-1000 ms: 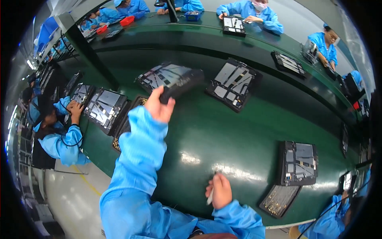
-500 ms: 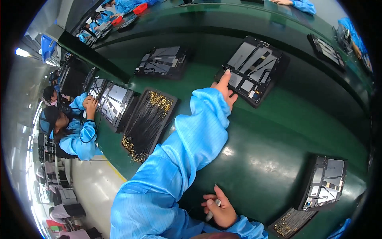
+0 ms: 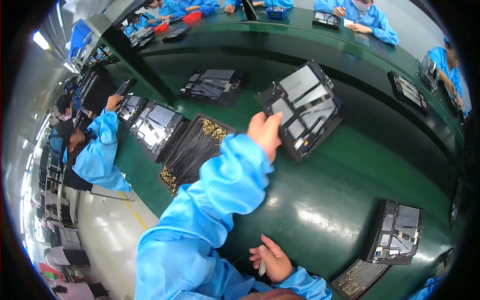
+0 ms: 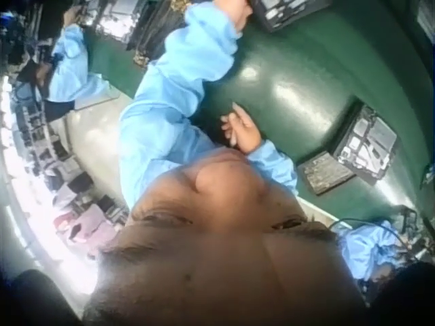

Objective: The person assembles internal components into a tablet chassis by taking components from a component tray and securing them with screws using an electric screwdriver.

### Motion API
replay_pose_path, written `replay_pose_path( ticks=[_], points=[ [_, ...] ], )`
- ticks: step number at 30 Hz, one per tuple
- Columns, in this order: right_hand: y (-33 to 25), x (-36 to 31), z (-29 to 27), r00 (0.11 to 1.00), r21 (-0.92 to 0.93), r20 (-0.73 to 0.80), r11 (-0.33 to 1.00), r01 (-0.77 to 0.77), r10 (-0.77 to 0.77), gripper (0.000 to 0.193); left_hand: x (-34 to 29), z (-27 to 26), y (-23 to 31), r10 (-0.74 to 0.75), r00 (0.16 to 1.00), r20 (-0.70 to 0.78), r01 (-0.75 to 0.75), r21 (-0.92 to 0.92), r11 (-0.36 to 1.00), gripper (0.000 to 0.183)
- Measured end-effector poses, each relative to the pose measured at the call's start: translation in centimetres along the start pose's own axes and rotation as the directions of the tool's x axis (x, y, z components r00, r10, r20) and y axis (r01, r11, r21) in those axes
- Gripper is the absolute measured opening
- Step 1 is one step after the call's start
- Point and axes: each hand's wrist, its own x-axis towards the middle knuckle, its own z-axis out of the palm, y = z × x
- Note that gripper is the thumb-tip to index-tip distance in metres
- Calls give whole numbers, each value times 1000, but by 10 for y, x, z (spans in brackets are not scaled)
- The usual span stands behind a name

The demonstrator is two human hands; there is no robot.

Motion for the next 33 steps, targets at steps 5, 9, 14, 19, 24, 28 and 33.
replay_pose_path(
  ticks=[5, 9, 14, 19, 24, 28, 33],
  points=[
    [6, -2, 10, 981, -321, 142, 944, -80, 132, 49, -69, -77, 37, -66, 911, 408, 189, -270, 944, 31],
    [35, -5, 21, 938, -616, 314, 783, 85, 145, 42, -103, -132, 3, -390, 800, 457, 398, 82, 914, 28],
    [38, -7, 30, 986, -735, 164, 672, 95, 40, 39, -91, -148, 2, 97, 920, 381, -393, 898, 199, 28],
    [40, -7, 43, 1000, -608, -1, 794, 16, -21, 36, -47, -206, -15, 569, 813, 125, -98, 992, -79, 18],
    [33, -2, 42, 998, -565, -11, 823, -59, 64, 38, -42, -200, 4, 474, 880, 14, -82, 989, 123, 19],
    [29, 3, 42, 998, -549, -24, 834, -61, 58, 38, -45, -194, 19, 378, 925, 31, -131, 961, 243, 22],
    [8, 11, 40, 999, -493, -23, 869, -45, 39, 35, -72, -181, 31, 459, 789, 408, -507, 855, 111, 14]
  ],
)
